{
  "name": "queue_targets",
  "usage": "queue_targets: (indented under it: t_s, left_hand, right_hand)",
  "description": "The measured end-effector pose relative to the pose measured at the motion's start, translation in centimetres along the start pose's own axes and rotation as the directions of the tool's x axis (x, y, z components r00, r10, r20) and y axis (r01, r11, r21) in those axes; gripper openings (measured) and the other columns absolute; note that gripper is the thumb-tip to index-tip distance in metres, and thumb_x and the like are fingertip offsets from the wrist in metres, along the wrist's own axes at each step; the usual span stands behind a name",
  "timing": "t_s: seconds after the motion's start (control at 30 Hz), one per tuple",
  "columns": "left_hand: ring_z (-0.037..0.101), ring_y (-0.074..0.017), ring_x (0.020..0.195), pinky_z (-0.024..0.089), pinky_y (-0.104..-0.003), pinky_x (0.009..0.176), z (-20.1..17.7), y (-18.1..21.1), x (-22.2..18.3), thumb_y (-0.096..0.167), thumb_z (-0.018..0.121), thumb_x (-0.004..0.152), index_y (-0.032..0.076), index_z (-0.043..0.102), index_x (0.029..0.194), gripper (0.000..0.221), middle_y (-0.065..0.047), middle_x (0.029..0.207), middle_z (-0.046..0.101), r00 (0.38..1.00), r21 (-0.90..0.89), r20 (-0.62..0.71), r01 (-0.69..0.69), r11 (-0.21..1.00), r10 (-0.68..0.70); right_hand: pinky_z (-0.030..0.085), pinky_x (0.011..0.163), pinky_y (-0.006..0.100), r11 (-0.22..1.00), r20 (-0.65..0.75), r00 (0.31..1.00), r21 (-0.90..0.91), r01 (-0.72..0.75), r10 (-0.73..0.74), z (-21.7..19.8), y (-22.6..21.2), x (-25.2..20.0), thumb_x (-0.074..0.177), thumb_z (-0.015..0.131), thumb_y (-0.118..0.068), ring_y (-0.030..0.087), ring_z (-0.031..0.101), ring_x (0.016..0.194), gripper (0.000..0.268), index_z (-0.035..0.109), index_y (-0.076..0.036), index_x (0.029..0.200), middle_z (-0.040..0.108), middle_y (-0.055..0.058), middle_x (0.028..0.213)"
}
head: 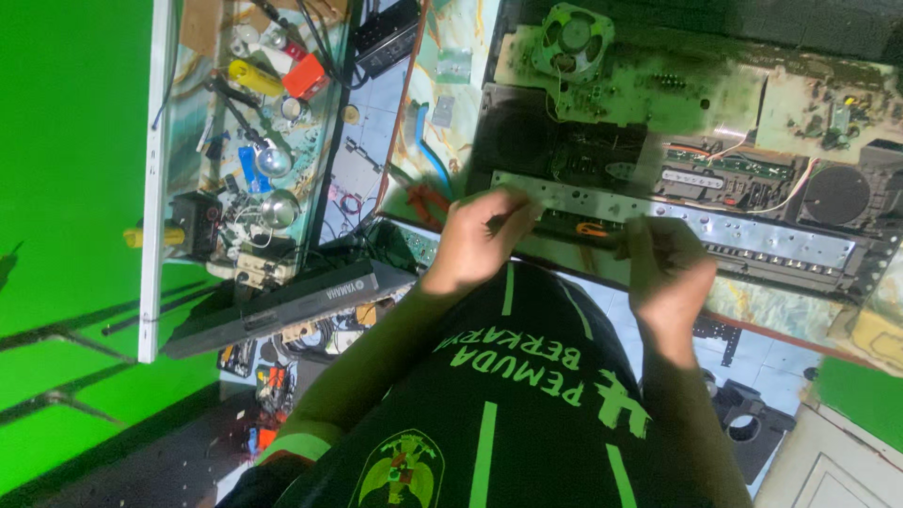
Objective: The person disassembles and works on the internal components of an electronic keyboard, using a screwdriver and a small blue plastic tool to pry and handle internal parts.
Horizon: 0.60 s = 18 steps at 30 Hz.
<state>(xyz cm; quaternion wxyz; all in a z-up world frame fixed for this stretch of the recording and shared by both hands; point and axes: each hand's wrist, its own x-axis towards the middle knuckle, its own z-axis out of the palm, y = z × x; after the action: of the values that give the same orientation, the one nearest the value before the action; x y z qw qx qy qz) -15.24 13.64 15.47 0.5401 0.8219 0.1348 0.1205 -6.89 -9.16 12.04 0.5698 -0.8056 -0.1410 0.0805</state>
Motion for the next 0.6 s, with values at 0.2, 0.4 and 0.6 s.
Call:
queue_targets:
  t_s: [0.2,0.4,0.6]
  left_hand:
    - [0.076,-0.0213,0.108,0.058,-0.032,0.097,3.4,1.4,-3.2,0.002,0.069,0.097,0.005,0.064,0.132,0.036,-0.015,0.117,0.076,0.996,-0.047,-0.066,-0.069,0.997,0.066]
    - [0.07,-0.02,0.109,0.056,-0.031,0.098,4.2,3.0,-5.0,0.004,0.071,0.098,0.005,0.061,0.139,0.041,-0.015,0.126,0.069,0.989,-0.055,-0.121,-0.09,0.994,0.083]
    - [0.07,-0.0106,0.082,0.055,-0.026,0.078,4.2,3.2,-6.5,0.01,0.073,0.103,0.003,0.073,0.111,0.01,-0.005,0.087,0.075,0.972,0.005,-0.221,0.08,0.997,-0.077]
  right_hand:
    - [0.058,0.088,0.025,0.945,0.05,0.998,0.326,0.017,-0.035,-3.5,-0.6,-2.4,0.105,0.059,0.005,0.014,0.072,0.102,0.035,0.053,0.004,0.139,0.066,0.014,0.137]
    - [0.055,0.09,0.025,0.966,0.091,0.992,0.251,0.065,-0.09,-5.1,-0.1,-3.2,0.108,0.063,0.005,0.012,0.069,0.102,0.028,0.06,0.004,0.136,0.068,0.014,0.126]
    - [0.052,0.074,0.022,0.986,0.051,0.997,0.156,-0.058,0.05,-4.7,1.9,-3.3,0.108,0.071,-0.003,0.009,0.065,0.082,0.007,0.068,0.001,0.112,0.071,0.008,0.093]
